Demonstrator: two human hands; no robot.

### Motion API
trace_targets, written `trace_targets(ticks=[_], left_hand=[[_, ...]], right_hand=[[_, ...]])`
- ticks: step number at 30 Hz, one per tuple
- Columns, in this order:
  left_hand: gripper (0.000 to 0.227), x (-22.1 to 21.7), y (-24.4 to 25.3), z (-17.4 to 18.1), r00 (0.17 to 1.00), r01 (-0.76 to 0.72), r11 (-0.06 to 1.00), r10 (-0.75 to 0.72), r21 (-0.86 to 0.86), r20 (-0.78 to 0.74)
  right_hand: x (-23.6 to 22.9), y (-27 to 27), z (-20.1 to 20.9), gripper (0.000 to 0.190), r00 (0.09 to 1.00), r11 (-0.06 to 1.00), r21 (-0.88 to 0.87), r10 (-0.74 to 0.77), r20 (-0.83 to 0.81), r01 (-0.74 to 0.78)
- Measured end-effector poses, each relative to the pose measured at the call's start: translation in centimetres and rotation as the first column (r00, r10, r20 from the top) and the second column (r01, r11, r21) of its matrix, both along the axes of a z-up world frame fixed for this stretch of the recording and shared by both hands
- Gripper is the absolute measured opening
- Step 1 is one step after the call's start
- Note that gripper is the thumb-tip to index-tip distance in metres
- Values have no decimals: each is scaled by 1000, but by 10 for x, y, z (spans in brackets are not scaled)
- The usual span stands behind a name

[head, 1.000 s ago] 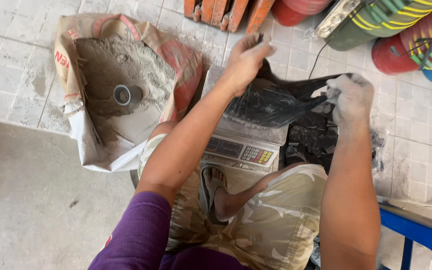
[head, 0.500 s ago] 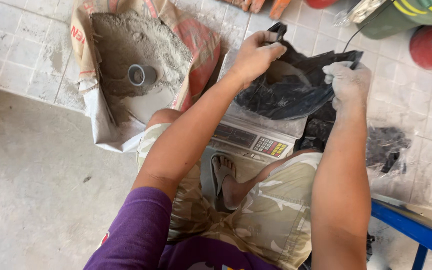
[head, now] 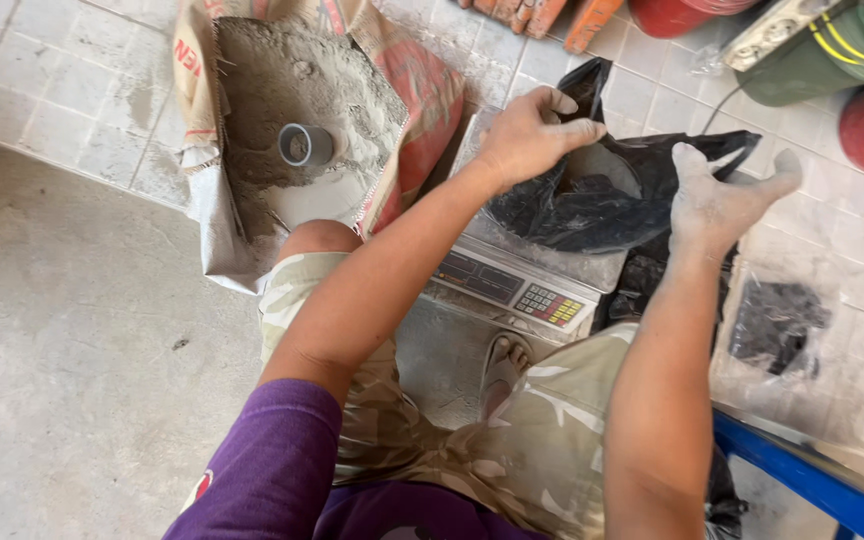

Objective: The person scoops grey powder from a large sack using a small scoop and pours it into a black plastic bag placed on a digital scale. The person repeatedly adds powder and checks the scale to measure the contents.

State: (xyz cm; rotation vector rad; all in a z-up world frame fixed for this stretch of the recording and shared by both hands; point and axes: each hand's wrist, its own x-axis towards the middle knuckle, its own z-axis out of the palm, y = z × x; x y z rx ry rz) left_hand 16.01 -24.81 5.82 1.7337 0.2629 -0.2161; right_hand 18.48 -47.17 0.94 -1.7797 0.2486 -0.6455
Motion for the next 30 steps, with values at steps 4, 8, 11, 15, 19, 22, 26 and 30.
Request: trace_targets(ticks=[4,8,11,15,19,22,26,30], left_hand=[[51,2,-10,-28,993,-21,986,2,166,118],[50,17,-21,-18,980,-94,990,73,107,184],[51,7,-28,-8,992,-107,982,97,154,75],[57,10,-32,-11,980,-191,940,165,283,112],[65,16,-36,-18,965,-250,915,207,316,164],[67,16,-36,-18,952,-275,904,210,327,222],[66,8,-32,-20,968,-221,913,163,342,190],[66,8,-29,-22,984,-142,924,94,355,150]], right_hand=[[-16,-14,6,80,991,918,-394,-84,-102,37],[-9,-25,18,79,989,904,-419,-127,-82,82],[-15,-36,11,73,991,894,-443,-116,-72,73],[-25,-38,16,70,999,889,-458,-34,-30,17],[-35,-46,8,70,997,858,-514,-53,-49,20],[-39,-51,5,68,995,915,-399,27,-92,-61],[-38,-36,13,55,985,956,-269,77,-153,-116],[-20,-23,11,57,982,957,-273,46,-184,-96]])
